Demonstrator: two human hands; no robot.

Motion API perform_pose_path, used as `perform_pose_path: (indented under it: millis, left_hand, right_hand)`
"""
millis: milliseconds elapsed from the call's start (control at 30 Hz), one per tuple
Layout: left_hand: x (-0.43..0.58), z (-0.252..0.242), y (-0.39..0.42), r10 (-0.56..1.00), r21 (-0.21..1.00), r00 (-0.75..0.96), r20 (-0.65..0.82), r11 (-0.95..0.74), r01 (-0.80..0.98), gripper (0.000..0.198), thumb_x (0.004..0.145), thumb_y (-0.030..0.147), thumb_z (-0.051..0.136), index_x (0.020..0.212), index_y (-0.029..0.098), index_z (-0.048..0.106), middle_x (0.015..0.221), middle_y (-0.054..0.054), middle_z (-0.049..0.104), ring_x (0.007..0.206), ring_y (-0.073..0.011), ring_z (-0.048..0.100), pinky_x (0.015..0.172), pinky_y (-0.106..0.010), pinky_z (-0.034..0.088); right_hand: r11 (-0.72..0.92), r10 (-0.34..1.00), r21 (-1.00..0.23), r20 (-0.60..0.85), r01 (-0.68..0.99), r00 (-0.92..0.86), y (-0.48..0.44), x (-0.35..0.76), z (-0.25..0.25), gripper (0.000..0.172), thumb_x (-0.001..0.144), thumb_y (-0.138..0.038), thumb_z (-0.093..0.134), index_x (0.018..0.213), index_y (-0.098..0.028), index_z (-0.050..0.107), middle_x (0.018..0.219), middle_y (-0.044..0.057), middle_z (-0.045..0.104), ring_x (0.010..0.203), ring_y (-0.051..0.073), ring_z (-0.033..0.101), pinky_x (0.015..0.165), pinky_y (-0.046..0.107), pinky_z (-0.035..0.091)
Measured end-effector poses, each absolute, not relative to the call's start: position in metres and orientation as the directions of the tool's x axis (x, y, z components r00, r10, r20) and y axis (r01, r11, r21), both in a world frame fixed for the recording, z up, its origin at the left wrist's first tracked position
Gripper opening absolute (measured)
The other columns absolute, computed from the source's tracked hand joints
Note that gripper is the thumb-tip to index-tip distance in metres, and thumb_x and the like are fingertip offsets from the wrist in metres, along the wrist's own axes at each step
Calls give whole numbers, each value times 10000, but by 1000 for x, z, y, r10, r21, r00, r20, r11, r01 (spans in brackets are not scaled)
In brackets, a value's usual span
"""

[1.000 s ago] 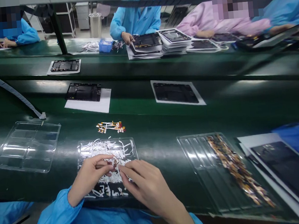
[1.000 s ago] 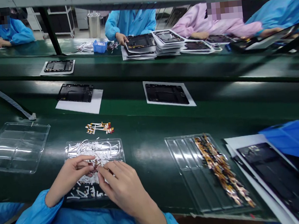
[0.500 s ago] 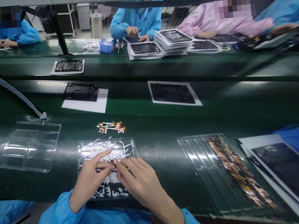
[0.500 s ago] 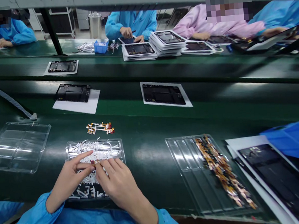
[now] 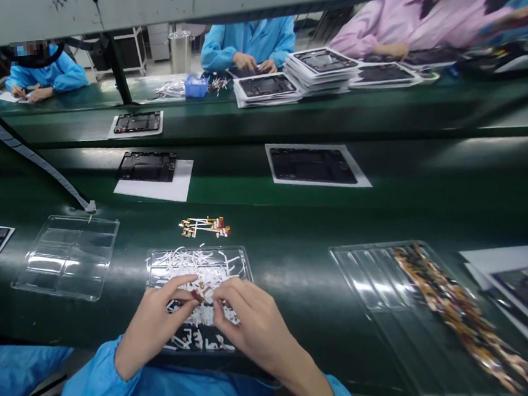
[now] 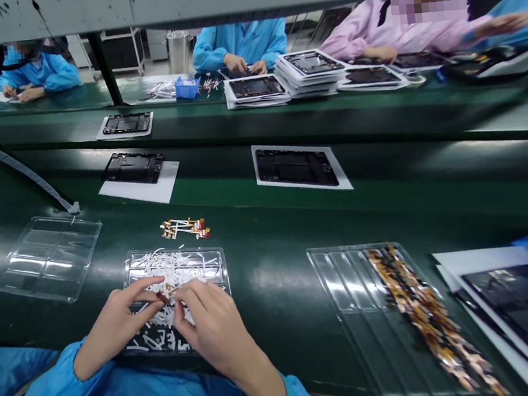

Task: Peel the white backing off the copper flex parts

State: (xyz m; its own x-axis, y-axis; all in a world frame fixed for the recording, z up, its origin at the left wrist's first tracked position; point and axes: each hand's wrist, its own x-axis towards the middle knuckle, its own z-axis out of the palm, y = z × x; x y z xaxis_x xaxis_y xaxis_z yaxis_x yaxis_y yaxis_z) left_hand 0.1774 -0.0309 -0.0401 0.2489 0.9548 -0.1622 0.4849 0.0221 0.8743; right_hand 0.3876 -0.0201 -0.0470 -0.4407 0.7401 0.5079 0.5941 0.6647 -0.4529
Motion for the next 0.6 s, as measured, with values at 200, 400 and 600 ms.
perform_pose_path:
  millis: [200,400,600]
  left_hand:
    - [186,-37,-35,961,878,227,-158,32,477,418,926,213,627,1335,295,605,950,31,830,902,-205,788,899,-311,584]
    - [187,-37,-36,956,870,264,-131,-17,493,420,930,193,600,1334,305,595,977,25,820,927,-206,777,882,-305,572]
    - [185,-37,-34,964,857,244,-110,-32,514,406,923,178,595,1315,283,595,939,18,796,878,-190,760,853,-293,574]
  right_hand:
    - [736,655,-277,521,617,-548,-22,381,-54,142,982,-89,516,991,-142,647,850,70,699,749,206,654,674,345,496]
    - [704,690,-288,497,650,-527,-18,378,-61,246,959,-55,428,853,-170,619,748,60,639,643,209,586,576,339,459]
    - [714,690,-344,492,609,-531,-19,385,-54,173,973,-94,471,958,-161,630,833,63,686,727,201,637,669,334,515]
